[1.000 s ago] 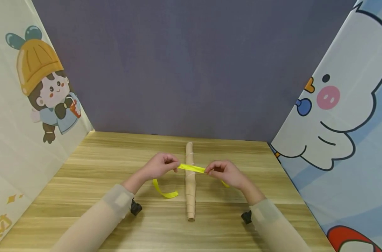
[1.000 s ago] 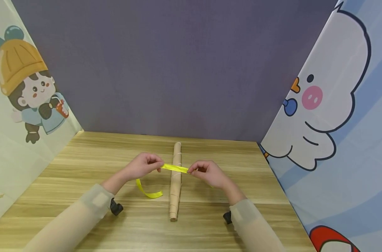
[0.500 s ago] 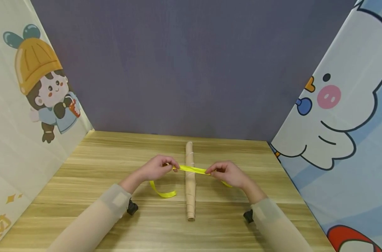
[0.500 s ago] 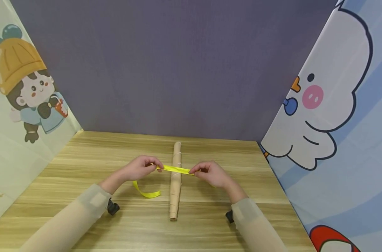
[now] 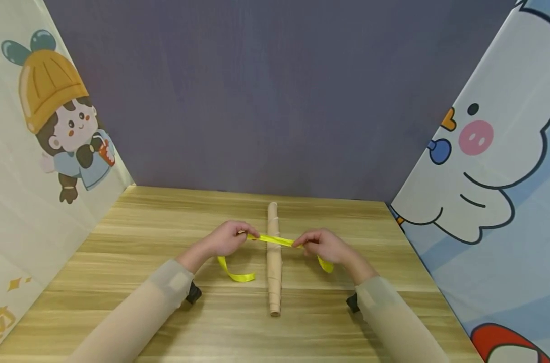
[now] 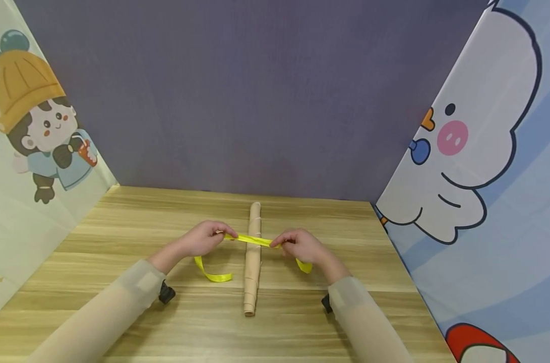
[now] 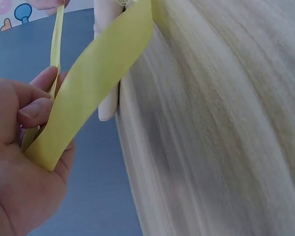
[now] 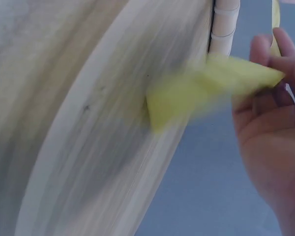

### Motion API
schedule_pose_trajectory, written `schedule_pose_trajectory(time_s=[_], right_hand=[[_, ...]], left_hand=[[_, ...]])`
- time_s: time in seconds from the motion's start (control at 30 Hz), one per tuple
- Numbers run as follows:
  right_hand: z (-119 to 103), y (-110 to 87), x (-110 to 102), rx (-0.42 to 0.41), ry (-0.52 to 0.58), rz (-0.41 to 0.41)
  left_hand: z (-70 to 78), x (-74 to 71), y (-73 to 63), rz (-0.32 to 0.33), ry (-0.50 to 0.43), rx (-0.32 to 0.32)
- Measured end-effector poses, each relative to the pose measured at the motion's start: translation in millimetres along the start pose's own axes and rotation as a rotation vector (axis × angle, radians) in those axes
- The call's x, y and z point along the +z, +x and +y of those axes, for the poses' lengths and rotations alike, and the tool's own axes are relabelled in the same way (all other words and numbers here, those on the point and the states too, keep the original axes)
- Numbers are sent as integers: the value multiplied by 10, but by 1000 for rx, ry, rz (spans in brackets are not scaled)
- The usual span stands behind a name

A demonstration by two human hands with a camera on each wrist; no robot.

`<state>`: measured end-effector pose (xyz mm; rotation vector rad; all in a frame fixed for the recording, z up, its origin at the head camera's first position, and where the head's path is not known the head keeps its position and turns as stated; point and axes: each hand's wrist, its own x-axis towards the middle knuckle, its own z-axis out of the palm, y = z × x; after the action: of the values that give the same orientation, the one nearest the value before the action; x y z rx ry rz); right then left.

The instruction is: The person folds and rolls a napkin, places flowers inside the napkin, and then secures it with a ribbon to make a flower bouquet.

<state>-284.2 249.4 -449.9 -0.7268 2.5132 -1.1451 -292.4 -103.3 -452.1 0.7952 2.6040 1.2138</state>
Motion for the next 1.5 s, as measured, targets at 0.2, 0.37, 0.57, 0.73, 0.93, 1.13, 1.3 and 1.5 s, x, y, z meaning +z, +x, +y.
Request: schedule_pose_trajectory(time_s=[0.2,0.37,0.57,0.73,0.93,1.13,1.3,1.5], right_hand=[[15,118,-3,47,-27,65],[31,184,-7,53,25,54],[33,253,27,84,44,3],[52,328,60,85,-21,3],[76,400,62,81,-32,3],[122,463,3,103,4,14],[172,539,-52,107,-41,82],[225,648,-77,115,16,157]], left_hand=[[-36,24,62,23,28,7],[-61,51,105,50,29,0],[-77,55,152,60,-8,-26],[-93,48,194,73,7,-36],[-109,40,256,66,13,-45],[-114,11,351,73,2,-51],[-131,-17,450,77,10,-72],[-160,-29,575,72,-12,-97]])
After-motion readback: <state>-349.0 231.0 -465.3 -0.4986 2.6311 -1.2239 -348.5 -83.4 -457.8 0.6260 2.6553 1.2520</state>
